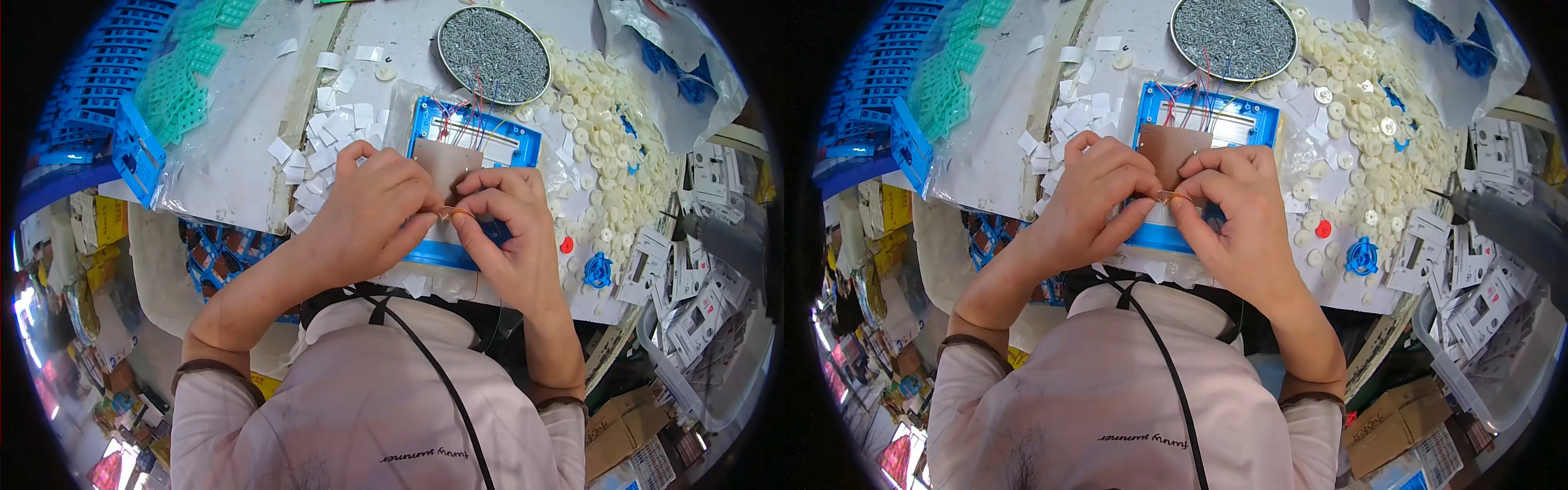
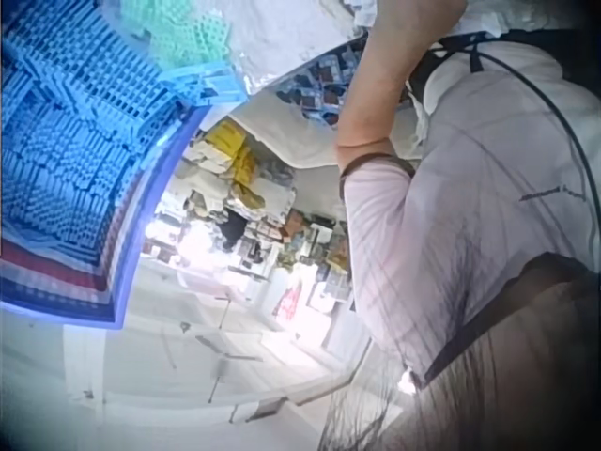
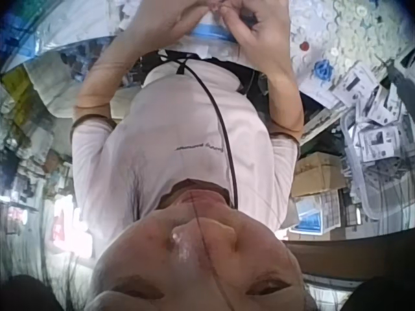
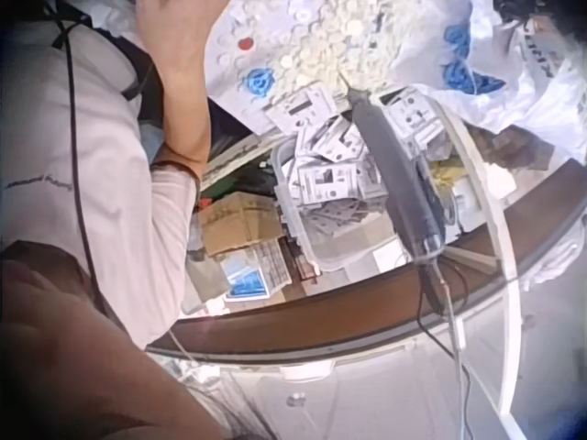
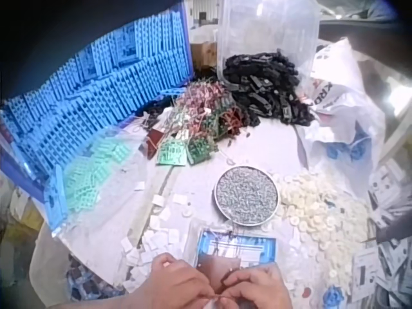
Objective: Assembling a blue electronic device by inserting a circuit board into a plastic frame and connecting wires.
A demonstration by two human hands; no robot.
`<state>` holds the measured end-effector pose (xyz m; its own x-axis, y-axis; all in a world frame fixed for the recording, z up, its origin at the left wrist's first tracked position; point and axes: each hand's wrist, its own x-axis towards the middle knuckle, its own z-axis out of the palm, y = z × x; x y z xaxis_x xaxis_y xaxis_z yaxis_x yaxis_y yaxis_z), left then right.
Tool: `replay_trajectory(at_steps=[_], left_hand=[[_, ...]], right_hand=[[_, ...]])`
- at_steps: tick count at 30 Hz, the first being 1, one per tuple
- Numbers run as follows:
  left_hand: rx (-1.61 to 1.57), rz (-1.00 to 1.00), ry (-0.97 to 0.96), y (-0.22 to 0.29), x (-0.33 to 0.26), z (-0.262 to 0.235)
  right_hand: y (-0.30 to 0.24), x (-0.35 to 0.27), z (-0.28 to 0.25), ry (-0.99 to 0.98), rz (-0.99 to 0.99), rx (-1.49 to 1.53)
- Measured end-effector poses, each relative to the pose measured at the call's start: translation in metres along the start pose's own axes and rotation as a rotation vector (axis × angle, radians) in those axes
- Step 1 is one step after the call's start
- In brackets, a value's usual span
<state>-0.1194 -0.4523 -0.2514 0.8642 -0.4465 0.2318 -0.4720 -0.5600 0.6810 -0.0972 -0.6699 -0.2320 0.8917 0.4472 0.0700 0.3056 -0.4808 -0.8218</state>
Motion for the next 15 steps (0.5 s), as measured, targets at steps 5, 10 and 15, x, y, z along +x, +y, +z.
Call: replay_trajectory(at_steps=[5,10,15], left_hand=[[-0.022,-0.036,0.017,0.002,0.0,0.002],[-0.009,-0.054,0.025,0.003,0.004,0.009],[0.026,-0.011,0.072,0.002,0.003,0.016]], right_hand=[[0.003,-0.001,0.003,0.007,-0.017,0.016],[0.002,0.0,0.003,0.014,-0.041,0.002],[0.006,0.0,0.005,0.013,-0.065,-0.001]])
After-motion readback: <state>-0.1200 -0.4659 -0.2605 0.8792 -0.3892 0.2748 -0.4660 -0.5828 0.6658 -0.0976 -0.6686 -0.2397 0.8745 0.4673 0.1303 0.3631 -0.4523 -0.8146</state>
